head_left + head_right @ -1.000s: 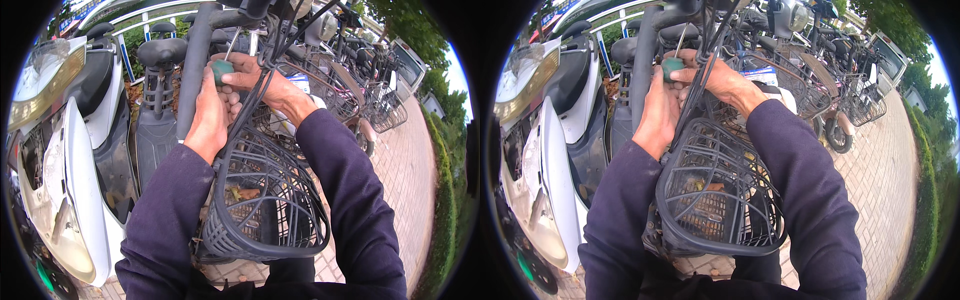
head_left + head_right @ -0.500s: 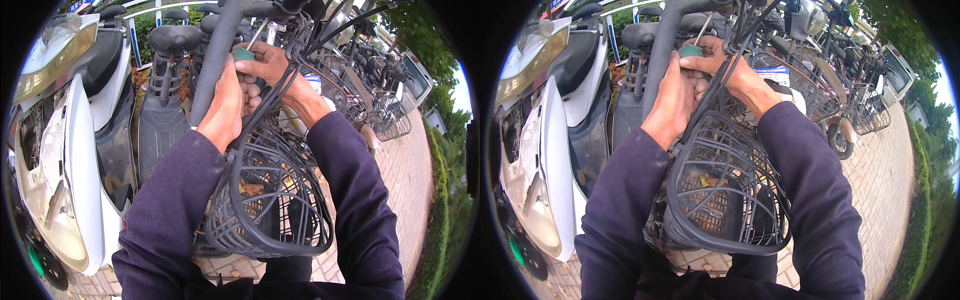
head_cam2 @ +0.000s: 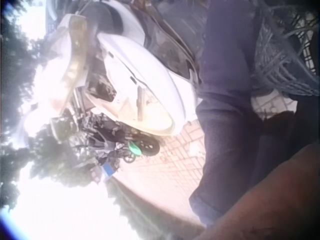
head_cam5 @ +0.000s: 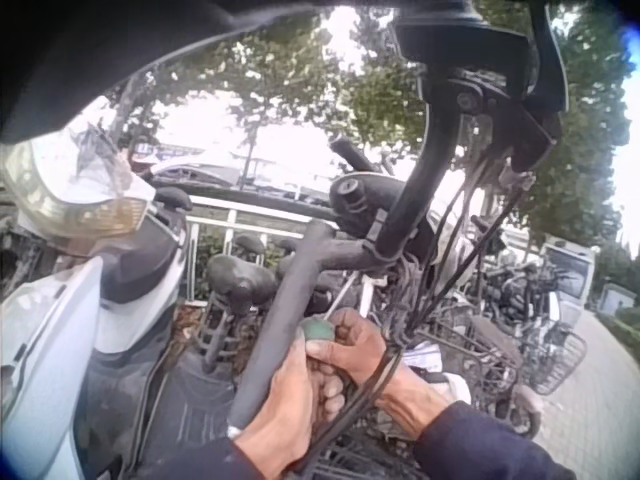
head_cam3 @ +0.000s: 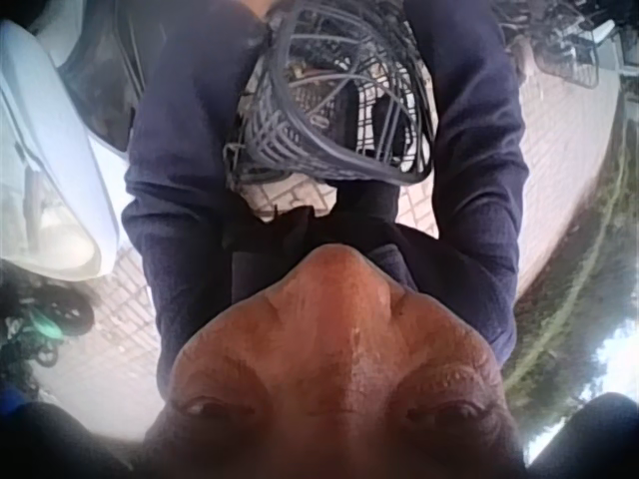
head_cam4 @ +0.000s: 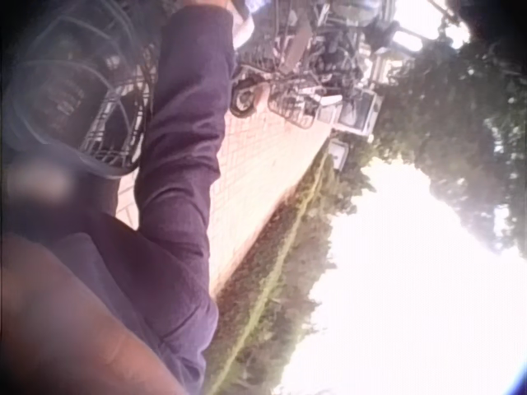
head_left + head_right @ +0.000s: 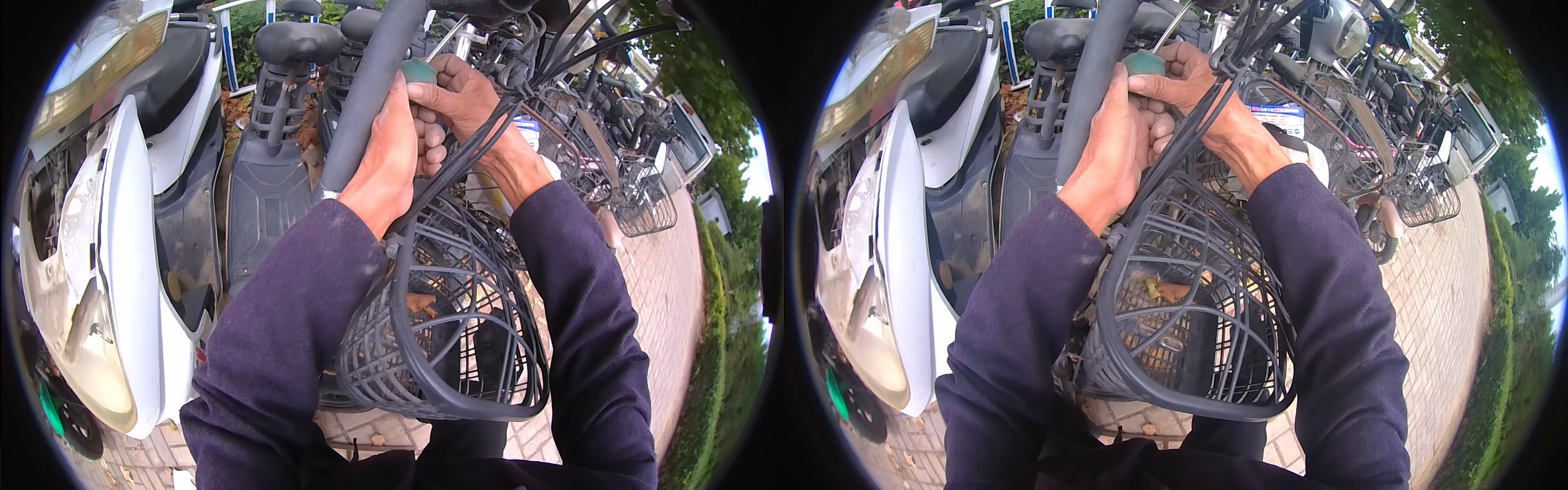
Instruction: The person uses a screwdriver to tighten bolts on the front wheel and handlebar area of a bicycle. They adjust the front wheel alignment and then work on the handlebar stem and basket attachment, repeatedly turning the screwdriver to secure components.
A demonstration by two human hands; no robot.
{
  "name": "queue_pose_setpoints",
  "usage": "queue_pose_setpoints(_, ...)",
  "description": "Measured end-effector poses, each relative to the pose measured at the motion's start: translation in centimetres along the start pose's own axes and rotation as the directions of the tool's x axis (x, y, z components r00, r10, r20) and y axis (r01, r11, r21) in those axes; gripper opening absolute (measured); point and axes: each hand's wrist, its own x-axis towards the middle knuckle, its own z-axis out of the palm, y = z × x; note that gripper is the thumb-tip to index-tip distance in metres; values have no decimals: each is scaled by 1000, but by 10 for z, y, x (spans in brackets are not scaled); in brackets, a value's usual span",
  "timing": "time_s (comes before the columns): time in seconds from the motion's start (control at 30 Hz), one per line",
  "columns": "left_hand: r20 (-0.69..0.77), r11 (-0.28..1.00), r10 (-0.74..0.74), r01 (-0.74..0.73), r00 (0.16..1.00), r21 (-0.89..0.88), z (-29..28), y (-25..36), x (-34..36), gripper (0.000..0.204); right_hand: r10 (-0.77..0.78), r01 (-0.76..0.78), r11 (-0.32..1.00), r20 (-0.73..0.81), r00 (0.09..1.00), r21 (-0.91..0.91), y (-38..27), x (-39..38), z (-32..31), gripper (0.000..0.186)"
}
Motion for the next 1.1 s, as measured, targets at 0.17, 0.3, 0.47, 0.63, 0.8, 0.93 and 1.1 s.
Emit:
queue_pose_setpoints(0.17,30,1000,11,-10,1000,-17,-2,-1,1,56,-24,22,1000,139,990,15,-8,-1,-5,71)
queue_pose_setpoints(0.3,-61,995,35,-40,998,-89,2,-2,2,55,0,-9,999,177,984,48,-15,0,-5,67)
queue_pose_setpoints(0.47,-147,996,86,-80,985,47,5,-3,0,56,-46,47,997,-5,999,60,-7,-1,6,62)
queue_pose_setpoints(0.63,-89,990,122,-115,989,84,0,-9,-2,62,-60,60,998,-19,998,21,-5,-2,6,61)
queue_pose_setpoints(0.8,48,992,122,-122,991,4,-4,-9,-2,58,-11,-3,990,96,995,141,-13,-5,5,63)
queue_pose_setpoints(0.93,66,993,113,-114,991,8,-4,-9,1,60,16,-55,987,252,968,150,-14,-9,-2,70)
queue_pose_setpoints(1.1,83,992,121,-123,989,16,-7,-6,-3,61,-17,4,987,79,997,163,-2,-7,3,65)
